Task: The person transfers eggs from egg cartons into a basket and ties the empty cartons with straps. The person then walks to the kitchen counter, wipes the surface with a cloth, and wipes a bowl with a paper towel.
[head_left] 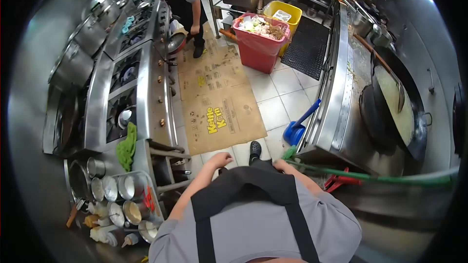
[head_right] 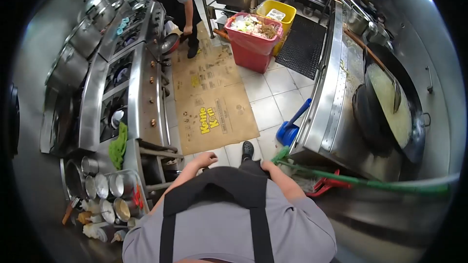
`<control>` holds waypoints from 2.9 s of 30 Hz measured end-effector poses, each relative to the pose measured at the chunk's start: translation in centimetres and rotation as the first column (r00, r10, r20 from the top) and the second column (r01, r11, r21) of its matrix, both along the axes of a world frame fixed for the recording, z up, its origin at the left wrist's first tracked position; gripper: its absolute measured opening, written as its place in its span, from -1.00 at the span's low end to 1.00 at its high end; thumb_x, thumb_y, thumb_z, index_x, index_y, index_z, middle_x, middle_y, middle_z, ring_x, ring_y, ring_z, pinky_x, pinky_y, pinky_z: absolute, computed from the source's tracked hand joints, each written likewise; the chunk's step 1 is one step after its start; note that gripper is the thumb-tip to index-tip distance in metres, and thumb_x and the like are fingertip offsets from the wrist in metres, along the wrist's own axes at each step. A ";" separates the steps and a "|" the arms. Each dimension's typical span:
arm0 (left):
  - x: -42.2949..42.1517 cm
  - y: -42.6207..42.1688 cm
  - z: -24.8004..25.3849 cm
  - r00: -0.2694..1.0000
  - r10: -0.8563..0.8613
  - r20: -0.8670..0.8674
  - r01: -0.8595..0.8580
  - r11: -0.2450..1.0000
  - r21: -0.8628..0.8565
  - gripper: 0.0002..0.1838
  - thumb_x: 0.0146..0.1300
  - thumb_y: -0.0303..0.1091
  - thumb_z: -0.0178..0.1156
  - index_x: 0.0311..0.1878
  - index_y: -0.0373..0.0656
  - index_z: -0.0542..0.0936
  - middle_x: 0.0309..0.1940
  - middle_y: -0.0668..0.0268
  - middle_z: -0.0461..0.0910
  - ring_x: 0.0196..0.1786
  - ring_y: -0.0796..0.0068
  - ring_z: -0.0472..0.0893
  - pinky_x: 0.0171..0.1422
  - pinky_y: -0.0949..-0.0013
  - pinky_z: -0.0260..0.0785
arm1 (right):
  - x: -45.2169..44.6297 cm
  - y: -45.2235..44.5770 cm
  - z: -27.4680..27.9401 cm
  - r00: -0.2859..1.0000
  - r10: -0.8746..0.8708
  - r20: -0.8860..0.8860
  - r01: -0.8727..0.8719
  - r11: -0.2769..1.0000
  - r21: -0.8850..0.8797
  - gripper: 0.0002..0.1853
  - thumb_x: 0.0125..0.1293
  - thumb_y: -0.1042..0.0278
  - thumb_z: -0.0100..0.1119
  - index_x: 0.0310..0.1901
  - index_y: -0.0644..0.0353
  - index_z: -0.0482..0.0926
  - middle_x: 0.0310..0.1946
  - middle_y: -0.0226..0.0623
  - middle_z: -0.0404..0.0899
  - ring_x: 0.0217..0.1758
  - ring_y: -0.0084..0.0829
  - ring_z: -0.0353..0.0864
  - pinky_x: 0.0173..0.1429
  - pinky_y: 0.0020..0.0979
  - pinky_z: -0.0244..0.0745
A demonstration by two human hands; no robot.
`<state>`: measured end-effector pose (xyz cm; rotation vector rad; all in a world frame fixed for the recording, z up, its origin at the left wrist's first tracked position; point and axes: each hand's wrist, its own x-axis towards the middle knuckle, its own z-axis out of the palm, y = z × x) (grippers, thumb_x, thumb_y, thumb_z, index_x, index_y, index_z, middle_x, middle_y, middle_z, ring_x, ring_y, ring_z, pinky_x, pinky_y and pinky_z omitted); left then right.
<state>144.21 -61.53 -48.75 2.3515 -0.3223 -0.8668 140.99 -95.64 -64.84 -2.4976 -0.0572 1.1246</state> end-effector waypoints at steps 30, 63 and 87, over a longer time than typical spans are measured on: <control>55.0 13.4 -6.0 0.826 0.531 -0.190 -0.483 0.840 0.248 -0.68 0.10 -0.21 0.07 -0.16 -0.21 0.57 -0.24 0.05 0.57 -0.15 0.17 0.57 -0.02 0.27 0.36 | 64.2 -1.7 11.7 0.929 -0.369 0.026 0.355 0.910 0.214 -0.62 0.13 0.10 0.03 -0.40 0.32 0.58 -0.53 -0.09 0.58 -0.45 -0.21 0.58 -0.22 -0.29 0.44; 105.0 13.5 22.7 0.666 0.745 0.044 -0.600 0.570 -0.561 -0.75 0.24 -0.37 0.03 -0.06 -0.29 0.48 -0.18 0.29 0.51 -0.10 0.52 0.50 0.02 0.47 0.29 | 127.1 30.3 38.7 0.905 0.137 0.402 -0.416 0.483 0.771 -0.76 0.25 0.32 0.03 -0.15 0.29 0.53 -0.45 -0.39 0.45 -0.33 -0.59 0.45 -0.18 -0.55 0.36; 158.2 38.6 13.7 0.650 0.718 0.250 -0.661 0.696 -0.281 -0.67 0.15 -0.18 0.13 -0.14 -0.23 0.54 -0.22 0.17 0.58 -0.13 0.39 0.55 -0.03 0.39 0.35 | 173.3 43.2 45.8 0.831 0.130 0.541 -0.474 0.675 0.565 -0.64 0.20 0.35 0.07 0.04 0.22 0.41 -0.39 -0.36 0.49 -0.27 -0.58 0.50 -0.11 -0.51 0.42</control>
